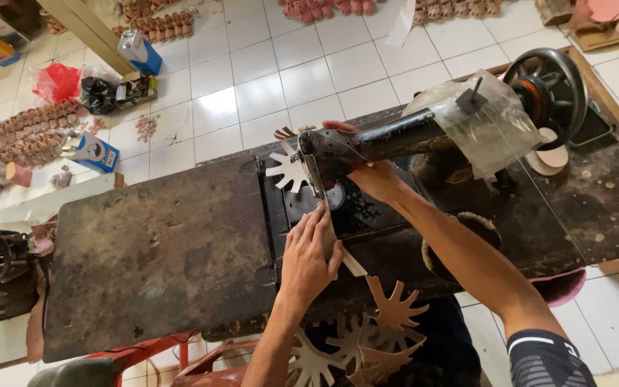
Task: The person operates a manual sewing machine to stitch star-shaped shoe parts. They feed the parts under the needle, turn the handwheel to advance the machine, and trim excess thread with scissors. Finished pieces are stacked on the table.
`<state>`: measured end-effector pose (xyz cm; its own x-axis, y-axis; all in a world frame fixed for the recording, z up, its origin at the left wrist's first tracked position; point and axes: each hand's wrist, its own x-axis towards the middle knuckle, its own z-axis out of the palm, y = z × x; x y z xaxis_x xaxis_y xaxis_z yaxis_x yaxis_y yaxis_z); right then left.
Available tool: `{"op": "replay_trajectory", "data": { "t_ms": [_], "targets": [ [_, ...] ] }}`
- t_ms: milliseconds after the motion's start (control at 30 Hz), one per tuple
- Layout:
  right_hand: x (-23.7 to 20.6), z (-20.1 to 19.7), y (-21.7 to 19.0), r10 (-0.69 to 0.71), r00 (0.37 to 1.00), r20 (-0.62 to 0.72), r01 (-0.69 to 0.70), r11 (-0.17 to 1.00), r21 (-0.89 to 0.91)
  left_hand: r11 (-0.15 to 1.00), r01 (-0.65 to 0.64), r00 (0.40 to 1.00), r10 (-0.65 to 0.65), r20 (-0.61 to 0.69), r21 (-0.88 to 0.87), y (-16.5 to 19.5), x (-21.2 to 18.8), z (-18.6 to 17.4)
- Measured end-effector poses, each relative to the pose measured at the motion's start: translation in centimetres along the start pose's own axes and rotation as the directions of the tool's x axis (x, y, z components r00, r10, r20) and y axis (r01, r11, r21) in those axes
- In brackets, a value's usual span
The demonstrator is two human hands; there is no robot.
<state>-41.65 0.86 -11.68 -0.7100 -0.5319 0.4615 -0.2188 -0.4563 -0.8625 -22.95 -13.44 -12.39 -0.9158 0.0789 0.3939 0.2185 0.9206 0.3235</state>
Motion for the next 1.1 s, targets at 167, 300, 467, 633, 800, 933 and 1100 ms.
{"op": "replay_trajectory", "data": {
  "t_ms": [167,300,467,633,800,933,1100],
  "targets": [
    [-0.3,-0.3,-0.2,0.01,1.0,-0.004,-0.011,0.998,-0.06,1.0,-0.001,0.998,0.001,0.055,-0.012,-0.3,0.2,-0.1],
    [-0.3,-0.2,-0.8,0.002,1.0,0.02,-0.002,1.0,-0.004,1.0,-0.03,0.999,0.03,0.028,-0.006,-0.4,0.4,-0.1],
    [-0.4,-0.1,-0.6,0.011,1.0,-0.002,-0.011,1.0,0.02,1.0,-0.015,1.0,0.015,0.012,-0.003,0.0,0.1,0.1],
    [-1.0,-1.9,3.1,0.058,0.998,-0.032,-0.061,0.993,-0.103,1.0,0.003,1.0,-0.003,0.012,-0.013,0.1,0.2,0.0],
    [-1.8,-4.2,7.5,0.416,0.854,-0.314,-0.52,0.642,-0.563,1.0,0.002,1.0,-0.002,-0.006,0.001,0.4,0.1,0.1],
    [-2.0,-5.0,6.9,0.196,0.941,0.277,0.218,0.276,-0.936,0.999,-0.016,1.0,0.016,-0.008,0.031,0.5,-0.1,0.1],
    [-3.7,-3.6,1.8,0.252,0.963,0.098,-0.064,0.565,-0.823,1.0,-0.026,1.0,0.026,0.006,0.009,0.3,-0.4,0.2]
  ]
}}
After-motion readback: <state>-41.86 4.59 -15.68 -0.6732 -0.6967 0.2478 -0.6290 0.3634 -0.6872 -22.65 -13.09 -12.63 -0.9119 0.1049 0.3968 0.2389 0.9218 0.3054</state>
